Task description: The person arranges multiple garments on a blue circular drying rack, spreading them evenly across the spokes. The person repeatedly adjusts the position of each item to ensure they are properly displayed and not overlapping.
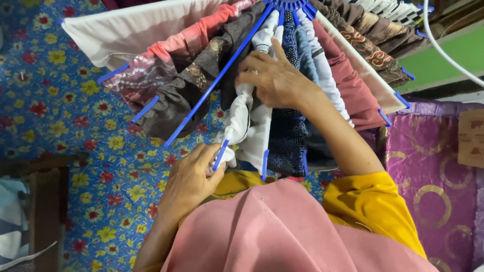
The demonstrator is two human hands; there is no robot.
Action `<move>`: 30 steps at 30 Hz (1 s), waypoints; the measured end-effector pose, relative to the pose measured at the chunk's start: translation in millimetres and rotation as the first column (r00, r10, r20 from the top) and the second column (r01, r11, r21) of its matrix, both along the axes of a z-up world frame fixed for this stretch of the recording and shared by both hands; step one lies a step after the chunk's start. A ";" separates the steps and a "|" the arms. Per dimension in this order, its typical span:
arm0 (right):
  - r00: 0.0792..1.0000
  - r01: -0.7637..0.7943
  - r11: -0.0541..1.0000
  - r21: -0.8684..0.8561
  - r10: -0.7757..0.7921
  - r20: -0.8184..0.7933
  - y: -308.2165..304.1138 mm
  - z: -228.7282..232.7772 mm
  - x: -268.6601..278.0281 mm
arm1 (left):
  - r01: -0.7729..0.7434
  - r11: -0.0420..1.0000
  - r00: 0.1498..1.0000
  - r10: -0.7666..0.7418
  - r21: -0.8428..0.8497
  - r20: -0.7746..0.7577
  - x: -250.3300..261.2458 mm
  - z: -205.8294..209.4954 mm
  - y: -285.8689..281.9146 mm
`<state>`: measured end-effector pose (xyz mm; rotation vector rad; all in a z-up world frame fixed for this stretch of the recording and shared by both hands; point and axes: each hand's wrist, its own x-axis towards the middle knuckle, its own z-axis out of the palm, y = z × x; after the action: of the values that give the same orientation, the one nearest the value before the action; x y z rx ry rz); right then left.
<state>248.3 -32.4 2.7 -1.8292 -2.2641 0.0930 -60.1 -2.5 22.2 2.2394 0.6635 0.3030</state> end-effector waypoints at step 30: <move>0.958 0.158 0.974 0.160 -0.112 -0.265 -64.0 6.3 30.9 | 0.368 0.930 0.926 -0.367 0.005 0.091 48.3 4.1 -45.6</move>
<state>279.2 -96.4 9.0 -1.7609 -1.9033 0.0916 -11.8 -48.1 26.3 2.2681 0.1867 0.2091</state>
